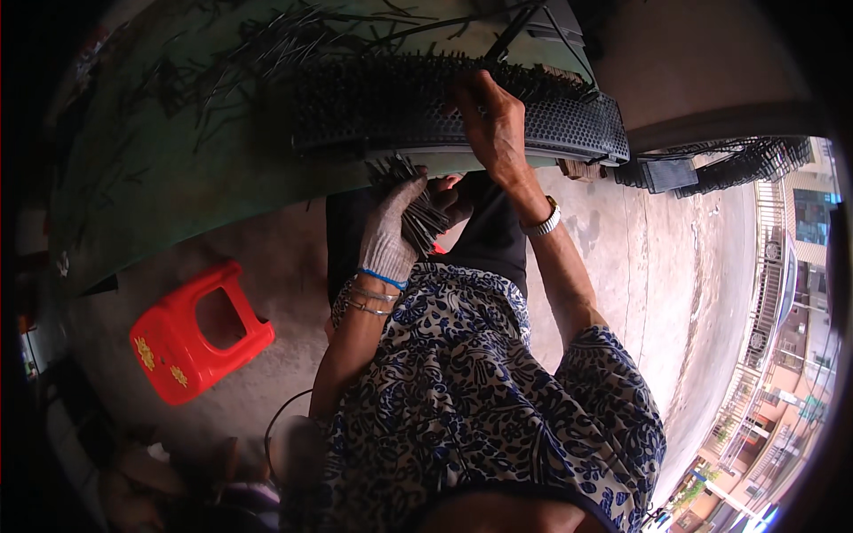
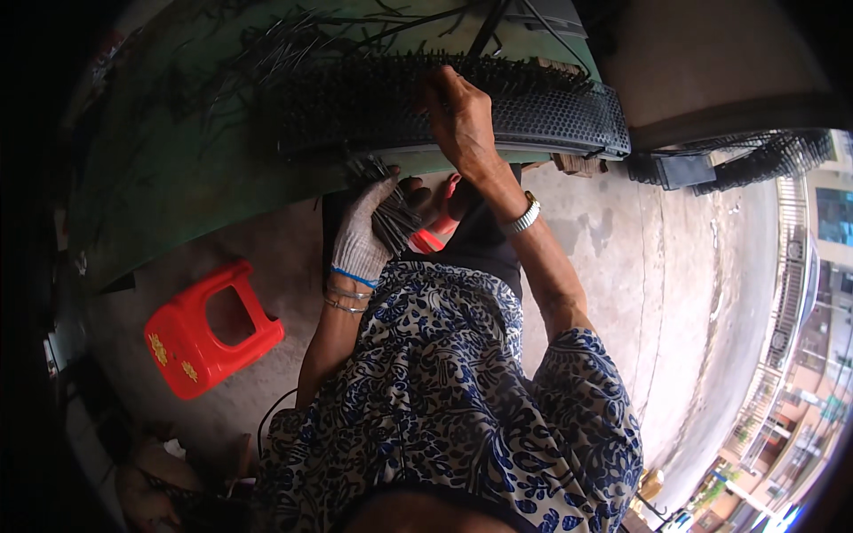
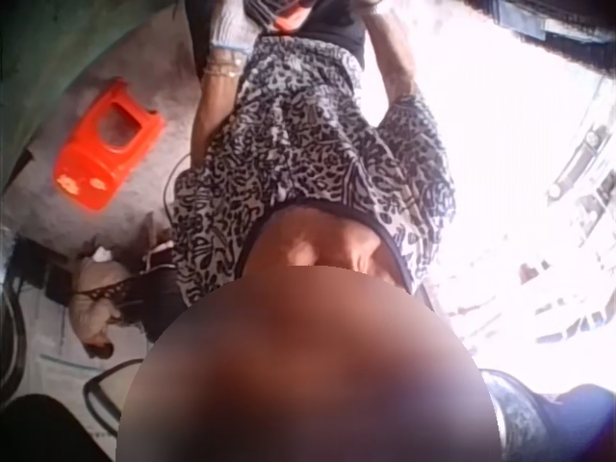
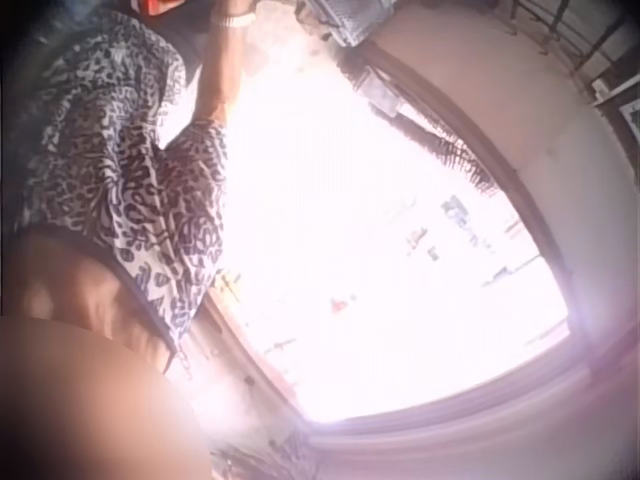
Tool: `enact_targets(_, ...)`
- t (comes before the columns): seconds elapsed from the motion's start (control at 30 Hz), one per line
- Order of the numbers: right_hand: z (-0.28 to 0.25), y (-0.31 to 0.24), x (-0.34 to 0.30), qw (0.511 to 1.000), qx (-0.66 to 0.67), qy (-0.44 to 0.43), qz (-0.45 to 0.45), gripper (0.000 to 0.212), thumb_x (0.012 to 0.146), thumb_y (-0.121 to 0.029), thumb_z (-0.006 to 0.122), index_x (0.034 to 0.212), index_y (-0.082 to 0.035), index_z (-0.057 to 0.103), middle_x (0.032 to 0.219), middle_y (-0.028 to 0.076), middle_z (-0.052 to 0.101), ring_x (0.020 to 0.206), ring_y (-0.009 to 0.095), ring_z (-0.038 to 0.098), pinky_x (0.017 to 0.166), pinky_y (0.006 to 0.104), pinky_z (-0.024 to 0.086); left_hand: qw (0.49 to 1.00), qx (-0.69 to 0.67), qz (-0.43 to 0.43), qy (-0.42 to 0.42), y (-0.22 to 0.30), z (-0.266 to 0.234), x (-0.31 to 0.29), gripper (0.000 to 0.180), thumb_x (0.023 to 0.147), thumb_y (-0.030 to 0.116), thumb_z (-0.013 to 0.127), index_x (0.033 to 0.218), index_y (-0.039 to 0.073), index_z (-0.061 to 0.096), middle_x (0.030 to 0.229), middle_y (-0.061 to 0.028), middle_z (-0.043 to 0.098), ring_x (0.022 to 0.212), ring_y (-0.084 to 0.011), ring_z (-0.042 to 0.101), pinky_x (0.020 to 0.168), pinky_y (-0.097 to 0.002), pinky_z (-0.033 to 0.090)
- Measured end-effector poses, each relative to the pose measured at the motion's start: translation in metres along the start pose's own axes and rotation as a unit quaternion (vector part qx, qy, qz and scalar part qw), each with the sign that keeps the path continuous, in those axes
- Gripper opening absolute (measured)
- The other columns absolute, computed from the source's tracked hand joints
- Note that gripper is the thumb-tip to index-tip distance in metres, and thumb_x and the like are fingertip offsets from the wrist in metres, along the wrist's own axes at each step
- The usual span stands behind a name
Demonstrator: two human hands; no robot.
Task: Manual assembly of a brush-like component by inserting metal pins into a plastic frame.
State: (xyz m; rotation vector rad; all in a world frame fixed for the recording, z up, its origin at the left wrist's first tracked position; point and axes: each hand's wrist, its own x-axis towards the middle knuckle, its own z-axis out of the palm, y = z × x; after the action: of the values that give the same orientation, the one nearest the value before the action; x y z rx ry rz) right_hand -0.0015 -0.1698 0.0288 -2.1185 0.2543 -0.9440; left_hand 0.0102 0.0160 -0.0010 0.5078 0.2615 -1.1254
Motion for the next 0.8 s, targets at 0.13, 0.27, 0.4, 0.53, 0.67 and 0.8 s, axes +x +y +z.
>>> enact_targets(0.13,0.002,0.007,-0.001,0.998,-0.040,-0.056,-0.009,0.008,0.086,0.003,0.060,0.093,0.000,0.061,0.081,0.010,0.064,0.071,0.016,0.064,0.064,0.0264,0.050,0.998,0.058,0.010,0.025,0.001,-0.002,-0.001,0.023,0.095,0.020,0.056,0.112,0.006,0.062,0.100,-0.0128,0.067,0.093,-0.0285,0.066,0.077,-0.0419,0.058)
enact_targets(0.27,0.012,0.008,-0.002,0.996,-0.059,-0.043,-0.041,0.011,0.084,0.003,0.062,0.094,-0.001,0.063,0.083,0.010,0.063,0.073,0.017,0.063,0.062,0.0273,0.050,0.998,0.048,0.033,0.035,0.003,0.008,-0.007,0.023,0.093,0.020,0.060,0.096,-0.002,0.064,0.087,-0.0105,0.068,0.078,-0.0220,0.066,0.069,-0.0360,0.056)
enact_targets(0.4,0.018,0.004,-0.003,0.998,-0.035,-0.030,-0.042,0.017,0.084,0.000,0.064,0.100,-0.004,0.066,0.086,0.010,0.062,0.074,0.020,0.062,0.063,0.0298,0.050,0.997,0.057,0.044,0.018,0.006,0.006,-0.009,0.024,0.093,0.023,0.061,0.092,-0.001,0.064,0.081,-0.0106,0.067,0.068,-0.0213,0.065,0.059,-0.0322,0.053)
enact_targets(0.53,0.021,0.009,-0.006,0.994,-0.085,-0.006,-0.062,0.022,0.083,-0.003,0.066,0.105,-0.007,0.068,0.087,0.009,0.060,0.074,0.022,0.061,0.066,0.0318,0.050,0.996,0.050,0.061,0.046,0.005,0.010,-0.010,0.027,0.093,0.025,0.061,0.089,-0.002,0.064,0.078,-0.0111,0.067,0.063,-0.0206,0.064,0.057,-0.0306,0.051)
enact_targets(0.67,0.024,0.007,-0.007,0.992,-0.114,0.006,-0.049,0.020,0.084,-0.006,0.067,0.103,-0.009,0.070,0.087,0.009,0.059,0.073,0.023,0.061,0.066,0.0318,0.050,0.996,0.059,0.057,0.036,0.008,0.009,-0.013,0.027,0.093,0.026,0.061,0.090,-0.001,0.064,0.077,-0.0099,0.066,0.062,-0.0194,0.063,0.057,-0.0305,0.051)
enact_targets(0.8,0.025,-0.002,-0.005,0.985,-0.167,0.011,-0.051,0.017,0.084,-0.009,0.067,0.101,-0.009,0.070,0.085,0.009,0.058,0.074,0.024,0.060,0.065,0.0326,0.049,0.996,0.056,0.055,0.052,0.007,0.009,-0.014,0.024,0.093,0.024,0.061,0.091,0.000,0.065,0.075,-0.0086,0.065,0.062,-0.0184,0.063,0.057,-0.0303,0.052)
